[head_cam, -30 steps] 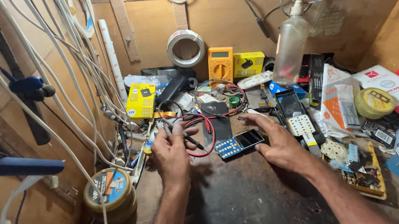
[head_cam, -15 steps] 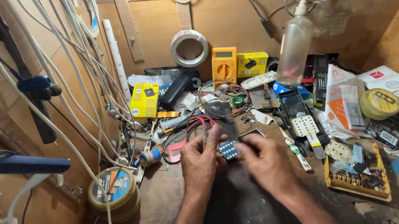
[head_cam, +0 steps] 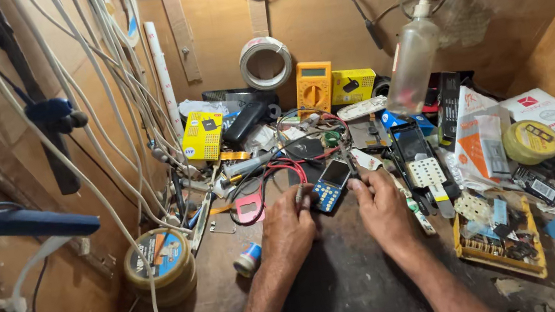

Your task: The person disassembles a small electronic device, removes the battery, and uses a multimeter to test the circuit board. They connect the multimeter probes to different points on the board and observe the readings.

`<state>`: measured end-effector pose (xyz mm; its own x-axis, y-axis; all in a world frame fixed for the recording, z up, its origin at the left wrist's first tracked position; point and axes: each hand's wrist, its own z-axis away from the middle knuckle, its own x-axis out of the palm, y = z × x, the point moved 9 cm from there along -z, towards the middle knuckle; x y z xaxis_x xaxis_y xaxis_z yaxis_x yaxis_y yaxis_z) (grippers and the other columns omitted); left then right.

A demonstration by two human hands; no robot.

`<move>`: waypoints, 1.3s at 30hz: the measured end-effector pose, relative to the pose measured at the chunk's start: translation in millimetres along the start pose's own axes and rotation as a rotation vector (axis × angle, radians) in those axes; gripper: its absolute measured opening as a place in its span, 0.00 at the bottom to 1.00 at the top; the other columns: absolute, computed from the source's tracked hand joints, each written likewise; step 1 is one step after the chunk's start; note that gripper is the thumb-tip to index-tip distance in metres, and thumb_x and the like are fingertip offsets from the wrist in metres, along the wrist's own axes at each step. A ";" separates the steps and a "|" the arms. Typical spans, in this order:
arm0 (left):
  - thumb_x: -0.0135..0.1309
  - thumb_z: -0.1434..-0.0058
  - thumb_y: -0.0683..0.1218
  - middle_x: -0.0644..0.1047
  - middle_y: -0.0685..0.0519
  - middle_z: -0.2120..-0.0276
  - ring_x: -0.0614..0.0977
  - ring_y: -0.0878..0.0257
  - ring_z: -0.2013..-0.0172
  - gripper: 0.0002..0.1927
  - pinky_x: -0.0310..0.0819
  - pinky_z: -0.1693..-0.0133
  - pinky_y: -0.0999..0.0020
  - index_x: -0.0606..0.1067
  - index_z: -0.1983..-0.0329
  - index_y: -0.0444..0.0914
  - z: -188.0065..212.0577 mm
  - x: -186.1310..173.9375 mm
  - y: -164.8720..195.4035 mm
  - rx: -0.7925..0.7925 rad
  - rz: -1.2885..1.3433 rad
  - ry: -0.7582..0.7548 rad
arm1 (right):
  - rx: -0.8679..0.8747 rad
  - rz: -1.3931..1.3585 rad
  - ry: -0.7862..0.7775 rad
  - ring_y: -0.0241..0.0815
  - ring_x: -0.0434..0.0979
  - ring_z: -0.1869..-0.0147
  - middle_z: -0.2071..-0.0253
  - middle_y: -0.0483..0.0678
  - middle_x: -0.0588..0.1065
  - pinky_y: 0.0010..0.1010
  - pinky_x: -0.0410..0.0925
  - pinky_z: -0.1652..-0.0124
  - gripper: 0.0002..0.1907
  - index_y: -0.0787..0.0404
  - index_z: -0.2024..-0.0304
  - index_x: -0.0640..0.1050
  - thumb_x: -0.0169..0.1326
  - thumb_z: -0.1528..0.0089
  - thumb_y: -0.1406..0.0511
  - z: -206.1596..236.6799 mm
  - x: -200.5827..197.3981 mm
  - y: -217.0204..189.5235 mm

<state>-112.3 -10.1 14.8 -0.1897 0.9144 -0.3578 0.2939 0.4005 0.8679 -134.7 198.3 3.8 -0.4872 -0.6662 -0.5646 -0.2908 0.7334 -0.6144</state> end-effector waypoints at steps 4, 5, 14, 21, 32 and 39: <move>0.49 0.34 0.43 0.85 0.47 0.64 0.87 0.56 0.71 0.13 0.81 0.65 0.62 0.79 0.50 0.38 4.4 1.6 -5.6 -0.161 0.078 -0.039 | 0.198 -0.068 -0.125 0.48 0.82 0.65 0.65 0.53 0.81 0.40 0.71 0.66 0.12 0.62 0.57 0.80 0.54 0.34 0.60 0.8 7.4 17.0; 0.49 0.34 0.43 0.85 0.48 0.65 0.86 0.57 0.74 0.13 0.81 0.68 0.63 0.79 0.50 0.38 5.5 1.5 -5.7 -0.187 0.095 -0.048 | 0.166 -0.086 -0.106 0.47 0.82 0.64 0.63 0.53 0.81 0.39 0.72 0.67 0.12 0.62 0.57 0.80 0.54 0.34 0.61 3.3 2.9 10.9; 0.62 0.39 0.50 0.83 0.51 0.73 0.81 0.69 0.77 0.14 0.75 0.75 0.69 0.80 0.58 0.35 9.2 1.3 15.3 -0.117 0.356 0.037 | -0.215 -0.015 -0.075 0.52 0.76 0.55 0.62 0.54 0.78 0.40 0.68 0.55 0.09 0.64 0.56 0.80 0.55 0.35 0.65 21.8 -25.0 -80.5; 0.59 0.33 0.49 0.82 0.53 0.73 0.81 0.69 0.72 0.12 0.74 0.70 0.74 0.80 0.64 0.34 6.4 4.7 -28.0 -0.090 0.334 0.230 | -0.508 0.081 0.074 0.58 0.73 0.49 0.57 0.56 0.78 0.48 0.64 0.46 0.17 0.64 0.52 0.79 0.61 0.43 0.66 36.5 -57.2 -172.0; 0.46 0.38 0.74 0.76 0.44 0.51 0.73 0.46 0.48 0.32 0.65 0.51 0.45 0.74 0.42 0.50 13.0 3.6 -31.6 -0.364 -0.777 0.185 | -0.633 0.469 -0.836 0.61 0.68 0.38 0.47 0.49 0.73 0.97 0.45 0.50 0.23 0.34 0.52 0.82 0.60 0.46 0.67 75.0 91.2 -204.7; 0.61 0.39 0.52 0.74 0.56 0.79 0.73 0.66 0.79 0.12 0.65 0.76 0.67 0.73 0.61 0.43 8.5 45.7 -59.5 -0.411 0.737 0.311 | -0.681 0.314 -0.519 0.64 0.80 0.61 0.68 0.57 0.79 0.76 0.64 0.61 0.05 0.50 0.69 0.83 0.63 0.47 0.59 52.2 90.1 -213.0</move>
<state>-130.4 8.4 -56.1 -0.3479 0.8498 0.3960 0.0941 -0.3886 0.9166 -73.7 -25.0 55.0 -0.2421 -0.2789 -0.9293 -0.7109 0.7029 -0.0257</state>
